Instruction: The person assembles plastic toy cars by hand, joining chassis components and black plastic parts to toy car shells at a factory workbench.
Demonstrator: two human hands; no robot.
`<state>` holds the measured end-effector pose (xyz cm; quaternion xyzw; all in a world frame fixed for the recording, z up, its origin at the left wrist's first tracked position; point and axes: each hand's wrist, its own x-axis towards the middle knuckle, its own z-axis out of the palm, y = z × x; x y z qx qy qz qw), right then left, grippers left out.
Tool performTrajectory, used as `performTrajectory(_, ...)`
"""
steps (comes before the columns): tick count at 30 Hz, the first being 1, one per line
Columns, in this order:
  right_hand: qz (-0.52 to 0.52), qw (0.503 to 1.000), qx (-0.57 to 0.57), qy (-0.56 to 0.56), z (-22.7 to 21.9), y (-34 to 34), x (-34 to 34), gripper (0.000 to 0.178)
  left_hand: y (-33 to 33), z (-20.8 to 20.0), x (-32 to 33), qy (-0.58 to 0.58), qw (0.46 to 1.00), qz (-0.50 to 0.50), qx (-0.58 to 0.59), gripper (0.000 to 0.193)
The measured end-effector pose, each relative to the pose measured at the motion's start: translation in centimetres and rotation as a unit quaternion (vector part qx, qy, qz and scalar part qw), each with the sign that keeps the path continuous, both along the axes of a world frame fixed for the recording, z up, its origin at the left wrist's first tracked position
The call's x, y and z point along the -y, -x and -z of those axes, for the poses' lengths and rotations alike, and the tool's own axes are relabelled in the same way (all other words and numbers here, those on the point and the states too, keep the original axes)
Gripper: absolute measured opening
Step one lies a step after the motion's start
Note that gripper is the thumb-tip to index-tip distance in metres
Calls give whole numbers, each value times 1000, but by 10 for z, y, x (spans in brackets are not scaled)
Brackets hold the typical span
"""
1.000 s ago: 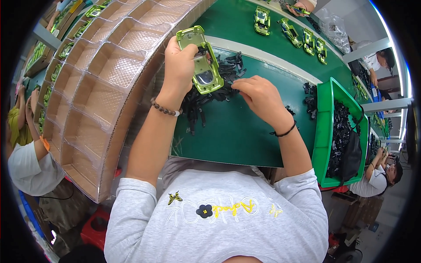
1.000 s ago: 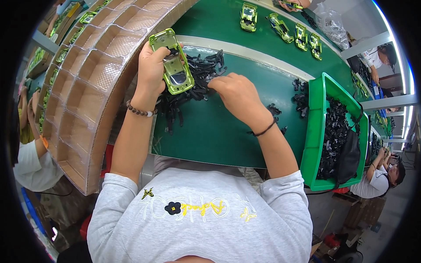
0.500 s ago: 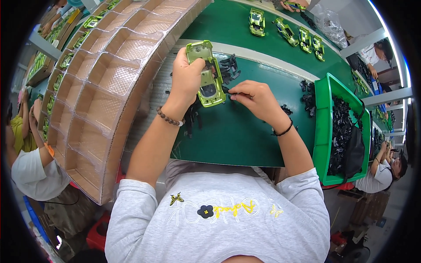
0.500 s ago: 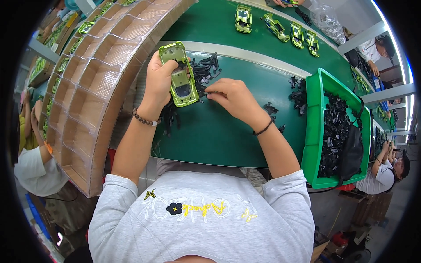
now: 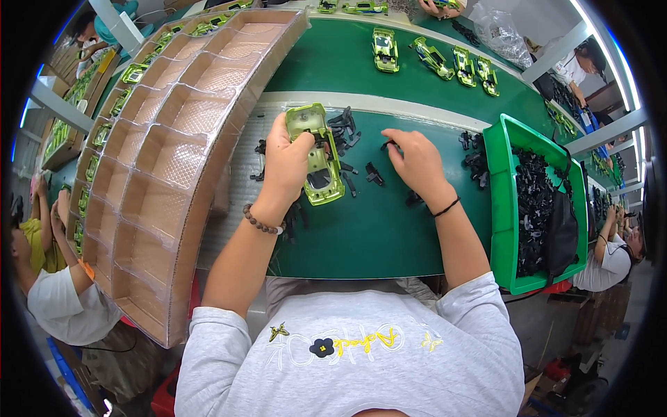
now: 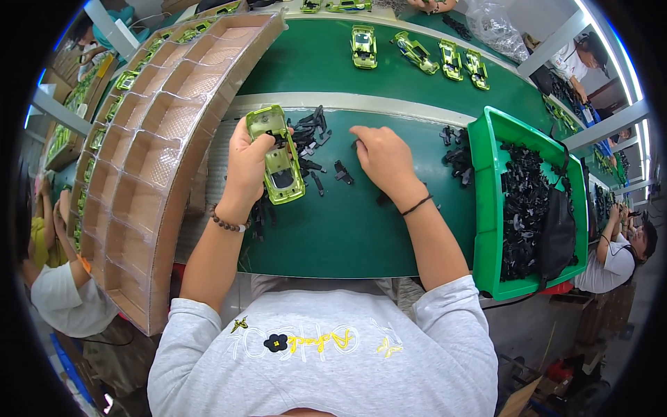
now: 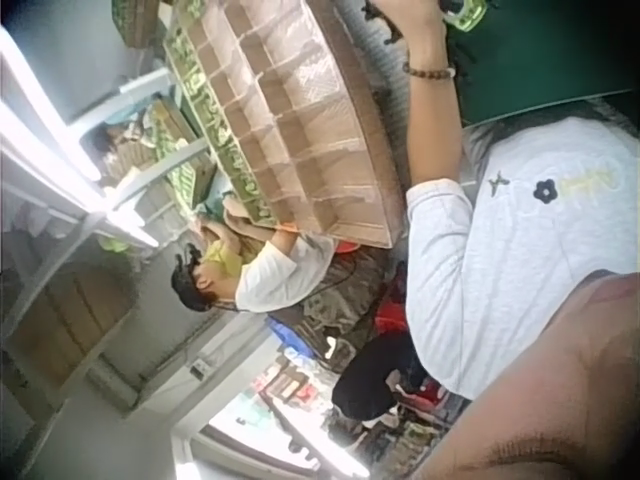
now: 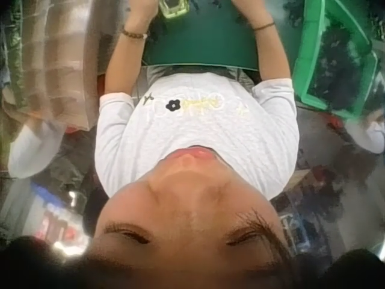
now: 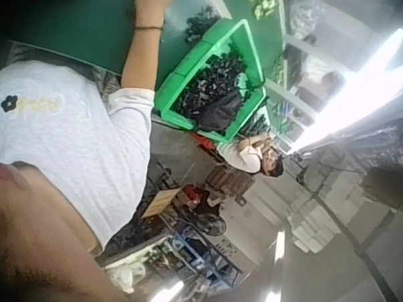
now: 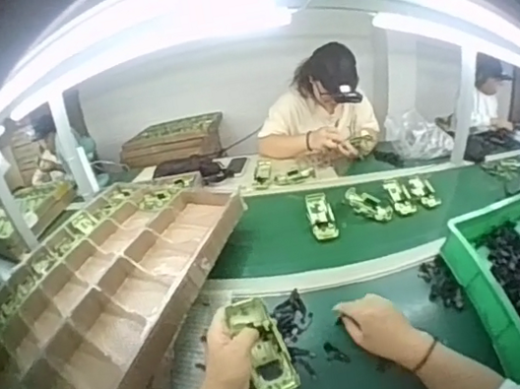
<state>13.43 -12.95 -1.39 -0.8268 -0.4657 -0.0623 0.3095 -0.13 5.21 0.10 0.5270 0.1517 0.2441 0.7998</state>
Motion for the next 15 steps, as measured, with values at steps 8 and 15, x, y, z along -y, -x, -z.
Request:
performTrajectory(8, 16, 992, 120, 24, 7, -8, 1, 6, 2, 5, 10, -65, 998, 25, -11, 33)
performTrajectory(15, -27, 986, 36, -159, -48, 30, -32, 10, 2, 10, 21, -71, 996, 39, -34, 30)
